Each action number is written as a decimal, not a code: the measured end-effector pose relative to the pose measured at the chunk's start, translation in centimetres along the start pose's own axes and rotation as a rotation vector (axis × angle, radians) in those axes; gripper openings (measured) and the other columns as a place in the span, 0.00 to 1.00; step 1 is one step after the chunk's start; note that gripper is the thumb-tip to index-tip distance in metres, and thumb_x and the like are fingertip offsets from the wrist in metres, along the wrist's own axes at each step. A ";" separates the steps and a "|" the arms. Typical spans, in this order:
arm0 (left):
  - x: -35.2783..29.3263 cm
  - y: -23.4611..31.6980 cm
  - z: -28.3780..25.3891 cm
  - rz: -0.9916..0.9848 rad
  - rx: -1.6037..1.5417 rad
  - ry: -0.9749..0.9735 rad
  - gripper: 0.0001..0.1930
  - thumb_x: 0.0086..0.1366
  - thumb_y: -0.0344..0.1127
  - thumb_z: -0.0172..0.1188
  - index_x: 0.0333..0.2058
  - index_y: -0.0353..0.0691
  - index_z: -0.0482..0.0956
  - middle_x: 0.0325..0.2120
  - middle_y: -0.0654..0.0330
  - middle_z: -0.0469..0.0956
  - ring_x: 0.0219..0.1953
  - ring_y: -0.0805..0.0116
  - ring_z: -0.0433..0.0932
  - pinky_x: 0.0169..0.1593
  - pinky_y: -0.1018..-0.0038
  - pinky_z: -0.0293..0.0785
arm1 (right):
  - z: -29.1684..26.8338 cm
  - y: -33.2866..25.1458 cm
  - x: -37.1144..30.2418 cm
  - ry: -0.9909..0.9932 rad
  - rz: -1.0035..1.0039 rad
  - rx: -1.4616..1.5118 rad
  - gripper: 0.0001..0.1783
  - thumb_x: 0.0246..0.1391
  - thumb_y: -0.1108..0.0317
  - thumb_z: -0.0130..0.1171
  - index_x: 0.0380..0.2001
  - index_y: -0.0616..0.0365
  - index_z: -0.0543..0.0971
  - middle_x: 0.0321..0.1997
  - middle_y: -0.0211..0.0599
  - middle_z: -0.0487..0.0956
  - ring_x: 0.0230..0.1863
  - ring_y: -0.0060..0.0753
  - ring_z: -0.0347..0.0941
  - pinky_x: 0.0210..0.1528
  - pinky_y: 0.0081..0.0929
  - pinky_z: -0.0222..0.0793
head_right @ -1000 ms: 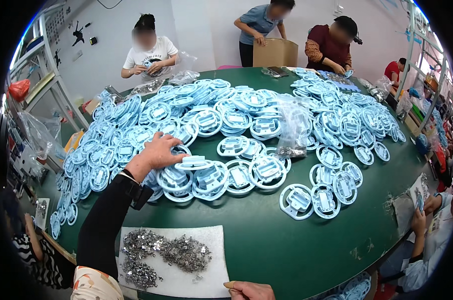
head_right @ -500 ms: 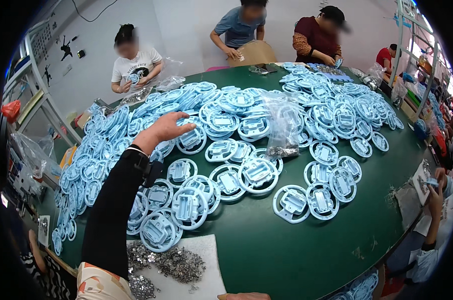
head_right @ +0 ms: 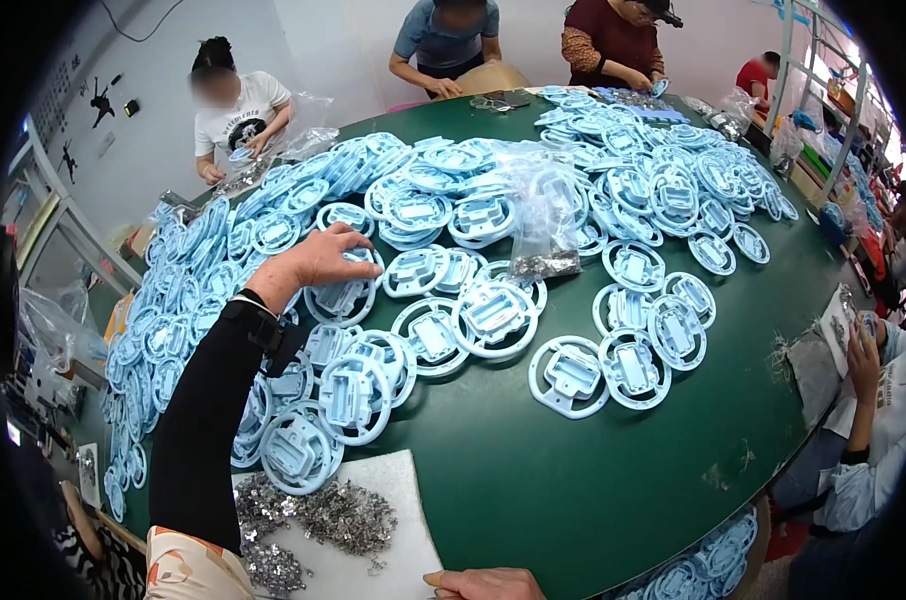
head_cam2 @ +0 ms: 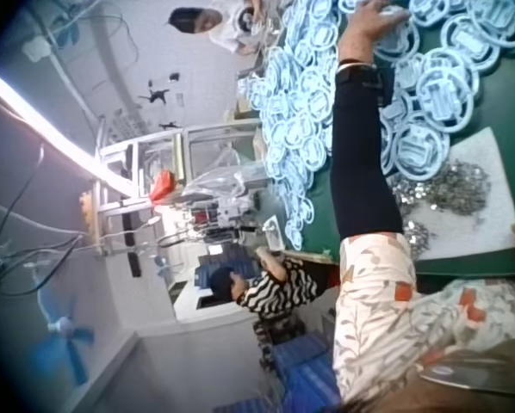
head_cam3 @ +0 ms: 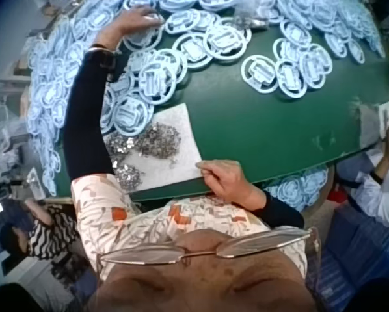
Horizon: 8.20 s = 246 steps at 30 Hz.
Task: The person sits at a large green table in a workshop and assembles light blue plastic components. They pick up a plastic ring, insert a small metal pin into a central slot using a small tool, and then place the finished unit on the table. This process is repeated continuously throughout the video.
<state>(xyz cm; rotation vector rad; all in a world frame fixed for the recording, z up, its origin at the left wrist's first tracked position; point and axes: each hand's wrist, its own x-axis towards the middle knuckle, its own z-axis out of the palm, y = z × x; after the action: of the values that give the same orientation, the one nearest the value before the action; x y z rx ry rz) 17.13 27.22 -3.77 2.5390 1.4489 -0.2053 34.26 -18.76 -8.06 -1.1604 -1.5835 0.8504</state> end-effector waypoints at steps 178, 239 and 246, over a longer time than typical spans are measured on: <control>-43.4 14.3 14.7 -0.104 -1.554 0.188 0.12 0.72 0.40 0.61 0.45 0.35 0.80 0.33 0.67 0.81 0.33 0.85 0.75 0.37 0.84 0.73 | 3.7 -3.9 1.0 -0.293 0.574 0.421 0.06 0.59 0.71 0.63 0.38 0.61 0.81 0.31 0.18 0.77 0.28 0.07 0.64 0.30 0.11 0.60; -42.1 15.3 16.6 -0.177 -1.757 0.145 0.27 0.67 0.29 0.63 0.62 0.29 0.64 0.50 0.52 0.77 0.42 0.71 0.82 0.36 0.75 0.86 | 5.6 -3.8 -0.4 -0.094 0.049 -0.447 0.08 0.53 0.70 0.67 0.36 0.57 0.81 0.28 0.40 0.81 0.28 0.42 0.79 0.30 0.33 0.74; -42.4 15.1 16.8 -0.143 -1.838 0.149 0.28 0.67 0.29 0.63 0.62 0.30 0.63 0.51 0.54 0.76 0.45 0.72 0.81 0.38 0.74 0.86 | 5.0 -4.1 -0.4 -0.057 0.126 -0.353 0.11 0.60 0.68 0.64 0.43 0.62 0.80 0.29 0.39 0.79 0.26 0.35 0.76 0.32 0.28 0.73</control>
<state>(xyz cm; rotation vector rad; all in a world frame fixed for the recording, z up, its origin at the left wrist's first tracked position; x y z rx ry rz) 8.38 -19.72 -8.81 0.9075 0.9125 0.8811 28.37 -20.38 -5.94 -1.5095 -1.7693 0.7056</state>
